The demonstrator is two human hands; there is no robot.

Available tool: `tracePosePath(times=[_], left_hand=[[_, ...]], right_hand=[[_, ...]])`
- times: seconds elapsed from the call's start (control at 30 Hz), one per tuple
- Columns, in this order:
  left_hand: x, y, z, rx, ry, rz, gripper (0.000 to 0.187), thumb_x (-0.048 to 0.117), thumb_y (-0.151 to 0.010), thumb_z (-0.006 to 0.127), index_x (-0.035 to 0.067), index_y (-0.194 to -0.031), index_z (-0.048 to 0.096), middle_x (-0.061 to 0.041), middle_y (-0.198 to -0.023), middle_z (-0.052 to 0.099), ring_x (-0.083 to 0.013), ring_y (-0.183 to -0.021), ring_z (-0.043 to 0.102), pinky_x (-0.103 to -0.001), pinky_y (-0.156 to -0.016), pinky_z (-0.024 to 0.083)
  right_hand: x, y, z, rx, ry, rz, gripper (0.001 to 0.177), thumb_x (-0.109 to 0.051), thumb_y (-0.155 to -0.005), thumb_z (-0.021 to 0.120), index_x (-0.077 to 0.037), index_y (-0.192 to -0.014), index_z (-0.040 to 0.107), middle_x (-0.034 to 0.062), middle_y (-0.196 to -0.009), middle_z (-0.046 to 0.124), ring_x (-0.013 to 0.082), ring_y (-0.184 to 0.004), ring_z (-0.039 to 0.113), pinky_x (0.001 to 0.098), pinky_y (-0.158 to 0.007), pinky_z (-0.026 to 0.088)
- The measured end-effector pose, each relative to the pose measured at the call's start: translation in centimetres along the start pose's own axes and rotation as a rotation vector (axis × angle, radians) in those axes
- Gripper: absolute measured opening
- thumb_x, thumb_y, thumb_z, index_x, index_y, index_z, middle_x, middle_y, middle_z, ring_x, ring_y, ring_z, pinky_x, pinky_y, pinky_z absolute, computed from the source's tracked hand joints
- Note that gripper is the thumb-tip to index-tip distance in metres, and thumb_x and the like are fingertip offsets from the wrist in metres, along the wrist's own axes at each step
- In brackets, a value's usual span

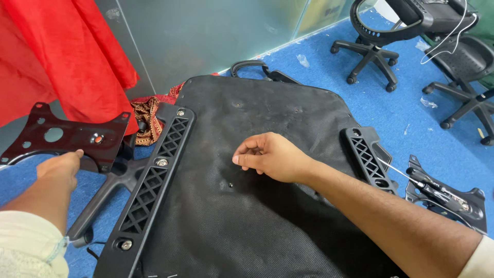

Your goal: The person attaches a metal base to an office chair seat using a screwdriver. They align the base, insert screws, and tighten them to secure the connection.

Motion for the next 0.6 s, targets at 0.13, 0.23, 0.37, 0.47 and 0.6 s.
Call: tracePosePath(times=[0.13, 0.23, 0.37, 0.47, 0.6], left_hand=[[-0.1, -2.2, 0.5, -0.005, 0.045, -0.048, 0.066, 0.042, -0.088, 0.078, 0.004, -0.137, 0.055, -0.016, -0.138, 0.059, -0.0314, -0.120, 0.060, -0.049, -0.097, 0.049], [0.2, -2.9, 0.8, -0.070, 0.138, -0.129, 0.059, 0.041, -0.090, 0.073, 0.011, -0.138, 0.058, -0.011, -0.137, 0.061, -0.0291, -0.118, 0.063, -0.052, -0.097, 0.051], [-0.2, -3.2, 2.8, -0.283, 0.610, -0.407, 0.051, 0.039, -0.092, 0.067, 0.020, -0.139, 0.061, -0.003, -0.136, 0.064, -0.0261, -0.115, 0.067, -0.054, -0.095, 0.053], [-0.1, -4.1, 5.5, -0.346, 1.002, -0.548, 0.051, 0.046, -0.088, 0.073, 0.024, -0.132, 0.065, 0.003, -0.132, 0.071, -0.0222, -0.116, 0.070, -0.053, -0.101, 0.054], [-0.2, -7.2, 9.0, -0.430, 1.038, -0.352, 0.052, 0.056, -0.090, 0.076, 0.020, -0.128, 0.069, 0.004, -0.135, 0.071, -0.0191, -0.120, 0.070, -0.046, -0.105, 0.052]], right_hand=[[-0.1, -0.8, 0.8, -0.001, -0.019, -0.013, 0.024, -0.028, -0.092, 0.071, -0.005, -0.096, 0.078, -0.0007, -0.075, 0.068, 0.0069, -0.063, 0.057, 0.0241, -0.059, 0.050], [0.0, -1.3, 1.2, -0.002, -0.006, -0.010, 0.024, -0.027, -0.091, 0.071, -0.005, -0.097, 0.077, -0.0005, -0.075, 0.069, 0.0074, -0.061, 0.056, 0.0244, -0.057, 0.049], [-0.4, -1.9, 1.6, 0.007, -0.012, 0.018, 0.023, -0.026, -0.091, 0.070, -0.005, -0.097, 0.077, -0.0008, -0.075, 0.070, 0.0075, -0.061, 0.057, 0.0238, -0.057, 0.050], [-0.6, -2.3, 1.8, 0.009, -0.013, 0.032, 0.022, -0.025, -0.091, 0.070, -0.006, -0.099, 0.078, -0.0007, -0.077, 0.071, 0.0068, -0.063, 0.059, 0.0233, -0.058, 0.051], [0.1, -1.9, 1.8, -0.011, 0.016, 0.005, 0.022, -0.025, -0.092, 0.071, -0.005, -0.100, 0.078, 0.0001, -0.078, 0.071, 0.0065, -0.064, 0.059, 0.0232, -0.060, 0.051]])
Point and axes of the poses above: each hand's wrist, its own y-axis away from the middle knuckle, its own z-axis out of the palm, x = y × z, the point moved 3 cm from there along -y, towards the middle knuckle
